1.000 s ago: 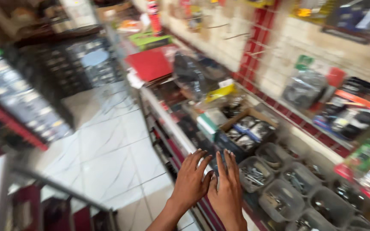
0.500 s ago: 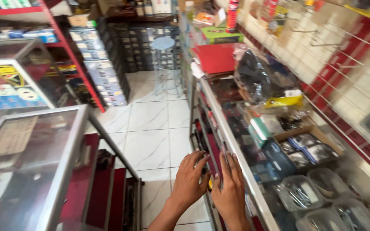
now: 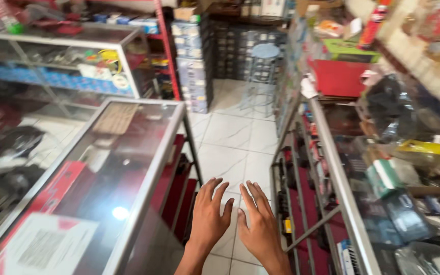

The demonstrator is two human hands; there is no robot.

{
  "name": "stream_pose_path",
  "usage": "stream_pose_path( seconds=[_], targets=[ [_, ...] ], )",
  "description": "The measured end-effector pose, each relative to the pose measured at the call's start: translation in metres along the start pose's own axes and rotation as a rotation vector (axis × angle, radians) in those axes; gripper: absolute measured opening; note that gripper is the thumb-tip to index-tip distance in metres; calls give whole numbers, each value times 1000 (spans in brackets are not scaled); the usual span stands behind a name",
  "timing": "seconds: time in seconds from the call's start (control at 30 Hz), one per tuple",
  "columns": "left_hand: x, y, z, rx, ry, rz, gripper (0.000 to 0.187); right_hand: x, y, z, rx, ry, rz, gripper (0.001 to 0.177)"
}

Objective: The person picks up small packaged motorcycle components from a glass counter and hangs them onto a display rack, turning some items over while handling them.

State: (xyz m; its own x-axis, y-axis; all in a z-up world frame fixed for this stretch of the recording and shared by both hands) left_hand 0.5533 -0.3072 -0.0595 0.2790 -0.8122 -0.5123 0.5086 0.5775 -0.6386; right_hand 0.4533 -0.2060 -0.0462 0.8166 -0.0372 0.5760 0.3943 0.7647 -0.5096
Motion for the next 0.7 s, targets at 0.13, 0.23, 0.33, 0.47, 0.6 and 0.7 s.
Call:
stream_pose_path(
  seconds=[0.13,0.23,0.33,0.47,0.6,0.7],
  targets=[
    [8,22,33,-35,-32,48,44,37,9,-14,50,-32,42,60],
    [9,38,51,-51,-24,65,43,53,22,-19,72,-41,37,60],
    [8,54,66,-77,-13,54,43,66,37,-23,67,-18,46,60],
    [11,79,97,-120,-23,70,42,88,51,-39,104,-14,86,60],
    [18,101,141,-210,-101,140,41,120,55,-60,161,-71,166,58],
    [26,122,173,-277,-98,237,44,146,60,-81,228,-123,223,59]
  ],
)
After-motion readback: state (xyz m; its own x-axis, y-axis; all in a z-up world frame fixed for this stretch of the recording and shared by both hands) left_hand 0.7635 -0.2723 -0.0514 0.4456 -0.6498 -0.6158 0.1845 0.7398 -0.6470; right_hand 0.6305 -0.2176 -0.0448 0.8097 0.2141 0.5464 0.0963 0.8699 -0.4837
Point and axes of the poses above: each hand's wrist, its own y-axis away from the middle knuckle, its own z-axis out of the back of the hand, x = y × z, the point moved 5 cm from there along -y, towards the middle knuckle, and after that the axes turned 1 degree about x, right-handed, at the moved point
